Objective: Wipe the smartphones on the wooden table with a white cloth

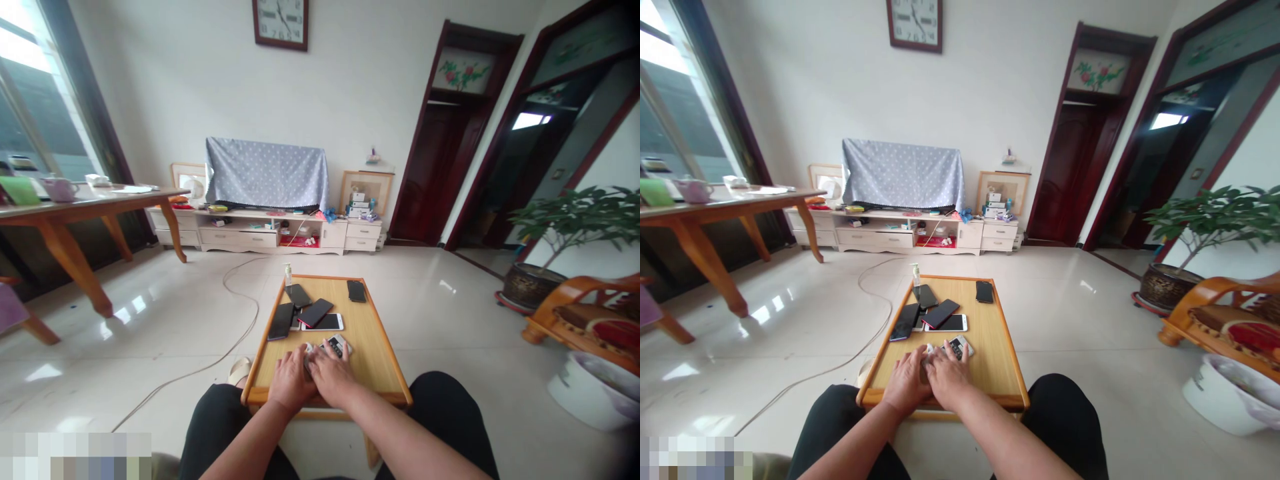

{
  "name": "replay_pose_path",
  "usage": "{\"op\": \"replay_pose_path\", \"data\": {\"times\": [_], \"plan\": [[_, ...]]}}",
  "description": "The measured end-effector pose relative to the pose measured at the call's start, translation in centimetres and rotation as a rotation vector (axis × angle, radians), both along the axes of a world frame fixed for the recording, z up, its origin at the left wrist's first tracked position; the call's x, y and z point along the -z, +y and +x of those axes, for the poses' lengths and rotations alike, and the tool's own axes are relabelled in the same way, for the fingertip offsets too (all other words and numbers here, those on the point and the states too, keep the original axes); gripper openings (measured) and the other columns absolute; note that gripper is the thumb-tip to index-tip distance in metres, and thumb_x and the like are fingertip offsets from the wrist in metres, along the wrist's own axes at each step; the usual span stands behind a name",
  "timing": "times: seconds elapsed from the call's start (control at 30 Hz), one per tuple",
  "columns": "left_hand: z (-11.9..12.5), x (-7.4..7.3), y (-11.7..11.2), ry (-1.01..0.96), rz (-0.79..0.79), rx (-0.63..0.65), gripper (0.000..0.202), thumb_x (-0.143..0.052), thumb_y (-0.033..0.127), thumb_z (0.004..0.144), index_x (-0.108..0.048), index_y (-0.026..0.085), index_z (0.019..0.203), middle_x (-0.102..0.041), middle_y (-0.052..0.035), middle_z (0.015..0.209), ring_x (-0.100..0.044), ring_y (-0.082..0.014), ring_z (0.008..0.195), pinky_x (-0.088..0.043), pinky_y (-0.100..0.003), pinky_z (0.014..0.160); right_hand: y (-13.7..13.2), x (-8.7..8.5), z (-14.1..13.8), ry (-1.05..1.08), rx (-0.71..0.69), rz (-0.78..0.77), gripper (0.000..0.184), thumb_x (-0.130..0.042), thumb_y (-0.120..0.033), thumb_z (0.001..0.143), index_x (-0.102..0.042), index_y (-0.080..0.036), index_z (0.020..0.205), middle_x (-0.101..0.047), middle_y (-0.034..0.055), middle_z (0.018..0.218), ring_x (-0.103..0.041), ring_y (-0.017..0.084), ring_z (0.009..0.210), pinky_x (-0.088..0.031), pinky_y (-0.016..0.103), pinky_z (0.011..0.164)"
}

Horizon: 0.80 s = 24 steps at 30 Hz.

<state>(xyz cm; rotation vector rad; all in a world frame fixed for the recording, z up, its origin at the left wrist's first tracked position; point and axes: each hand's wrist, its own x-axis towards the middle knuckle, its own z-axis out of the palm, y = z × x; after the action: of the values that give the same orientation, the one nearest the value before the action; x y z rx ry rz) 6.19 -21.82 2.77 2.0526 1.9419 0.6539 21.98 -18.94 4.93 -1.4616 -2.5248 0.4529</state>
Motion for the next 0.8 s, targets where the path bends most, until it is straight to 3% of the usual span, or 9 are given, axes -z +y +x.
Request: {"op": "replay_pose_path", "data": {"times": [0.1, 0.27, 0.43, 0.53, 0.63, 0.7, 0.8], "plan": [[0.3, -0.6, -0.1, 0.032, 0.012, 0.015, 0.066, -0.065, 0.043, 0.076, -0.045, 0.023, 0.136, -0.063, -0.0107, 0.131, -0.053, -0.0295, 0.125, -0.037, -0.04, 0.102, 1.2, -0.5, 0.4, 0.01, 0.08, -0.015, 0.056, -0.008, -0.049, 0.106, -0.039, -0.041, 0.151, -0.041, -0.0049, 0.159, -0.012, 0.027, 0.154, 0.009, 0.067, 0.117], [0.6, -1.1, -0.1, 0.107, 0.01, 0.011, 0.053, -0.066, 0.044, 0.075, -0.055, 0.027, 0.124, -0.066, -0.0069, 0.12, -0.054, -0.029, 0.117, -0.039, -0.039, 0.096, 3.2, -0.1, 4.4, -0.074, 0.329, -0.054, 0.058, -0.014, -0.051, 0.104, -0.028, -0.034, 0.158, -0.029, -0.001, 0.164, -0.001, 0.026, 0.155, 0.01, 0.066, 0.117], [0.8, -1.1, -0.1, 0.13, 0.035, 0.032, 0.046, -0.065, 0.044, 0.076, -0.058, 0.026, 0.118, -0.067, -0.0063, 0.114, -0.054, -0.0285, 0.114, -0.038, -0.039, 0.096, -1.1, 1.9, 5.7, -0.12, 0.348, -0.027, 0.067, -0.016, -0.056, 0.102, -0.018, -0.023, 0.161, -0.016, 0.0039, 0.167, 0.002, 0.026, 0.155, 0.017, 0.061, 0.117], [1.0, -1.2, -0.2, 0.127, 0.038, 0.032, 0.045, -0.065, 0.045, 0.076, -0.059, 0.026, 0.117, -0.067, -0.0062, 0.115, -0.054, -0.0285, 0.115, -0.038, -0.039, 0.097, -4.1, 2.0, 5.1, -0.07, 0.211, -0.033, 0.066, -0.016, -0.057, 0.103, -0.02, -0.026, 0.16, -0.019, 0.0023, 0.166, -0.001, 0.026, 0.155, 0.014, 0.06, 0.119], [1.2, -1.5, -0.4, 0.12, 0.013, 0.024, 0.045, -0.064, 0.048, 0.078, -0.059, 0.026, 0.117, -0.067, -0.0064, 0.118, -0.054, -0.0287, 0.118, -0.038, -0.039, 0.098, -4.9, 1.3, 5.1, -0.01, 0.061, -0.034, 0.06, -0.017, -0.057, 0.103, -0.027, -0.035, 0.158, -0.025, -0.0022, 0.165, -0.004, 0.025, 0.155, 0.01, 0.06, 0.121], [1.3, -1.6, -0.4, 0.123, -0.003, 0.019, 0.046, -0.064, 0.047, 0.078, -0.059, 0.026, 0.118, -0.067, -0.0065, 0.12, -0.054, -0.0286, 0.12, -0.038, -0.039, 0.099, -4.0, 0.7, 5.7, -0.013, 0.121, -0.03, 0.059, -0.016, -0.055, 0.103, -0.027, -0.036, 0.158, -0.028, -0.0022, 0.164, -0.003, 0.026, 0.155, 0.009, 0.062, 0.12], [1.4, -1.7, -0.3, 0.124, -0.016, 0.025, 0.048, -0.066, 0.045, 0.076, -0.058, 0.027, 0.119, -0.067, -0.0065, 0.121, -0.055, -0.0283, 0.119, -0.038, -0.039, 0.1, -2.1, -0.1, 6.8, -0.057, 0.33, -0.045, 0.06, -0.013, -0.053, 0.104, -0.027, -0.033, 0.158, -0.029, -0.0005, 0.164, -0.001, 0.028, 0.155, 0.011, 0.064, 0.118]]}}
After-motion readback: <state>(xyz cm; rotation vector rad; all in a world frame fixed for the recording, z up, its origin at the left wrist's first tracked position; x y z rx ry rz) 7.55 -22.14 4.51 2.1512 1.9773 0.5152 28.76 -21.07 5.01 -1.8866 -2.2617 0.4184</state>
